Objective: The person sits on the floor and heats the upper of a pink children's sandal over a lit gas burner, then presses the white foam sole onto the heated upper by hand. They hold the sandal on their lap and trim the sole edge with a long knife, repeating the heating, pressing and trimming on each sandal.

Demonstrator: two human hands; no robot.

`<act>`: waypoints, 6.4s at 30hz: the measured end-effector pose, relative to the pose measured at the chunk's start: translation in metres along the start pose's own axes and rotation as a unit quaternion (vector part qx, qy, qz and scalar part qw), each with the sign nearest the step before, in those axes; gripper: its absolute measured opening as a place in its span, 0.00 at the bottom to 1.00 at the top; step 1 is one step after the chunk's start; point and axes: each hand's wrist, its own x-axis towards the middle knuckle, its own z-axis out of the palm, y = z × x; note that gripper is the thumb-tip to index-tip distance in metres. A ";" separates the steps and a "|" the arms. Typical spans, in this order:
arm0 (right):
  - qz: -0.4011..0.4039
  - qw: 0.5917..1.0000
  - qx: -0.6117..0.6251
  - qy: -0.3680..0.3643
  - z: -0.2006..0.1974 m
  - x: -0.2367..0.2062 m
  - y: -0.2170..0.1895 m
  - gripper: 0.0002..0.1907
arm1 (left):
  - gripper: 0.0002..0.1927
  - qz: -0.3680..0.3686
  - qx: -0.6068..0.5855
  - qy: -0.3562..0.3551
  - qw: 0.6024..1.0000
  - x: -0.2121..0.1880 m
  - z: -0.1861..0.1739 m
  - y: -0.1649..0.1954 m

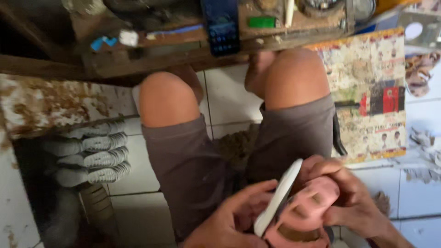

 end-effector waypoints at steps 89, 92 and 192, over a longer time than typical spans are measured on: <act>-0.291 0.842 -0.443 0.099 0.040 0.153 -0.099 0.17 | 0.21 0.459 0.666 0.118 0.576 0.081 0.028 0.145; -0.322 0.809 -0.477 0.118 0.036 0.150 -0.090 0.19 | 0.20 0.523 0.708 0.121 0.458 0.084 0.027 0.147; 0.217 0.971 -0.100 0.029 -0.011 0.094 -0.060 0.19 | 0.33 0.080 0.047 0.100 0.991 0.077 -0.027 0.088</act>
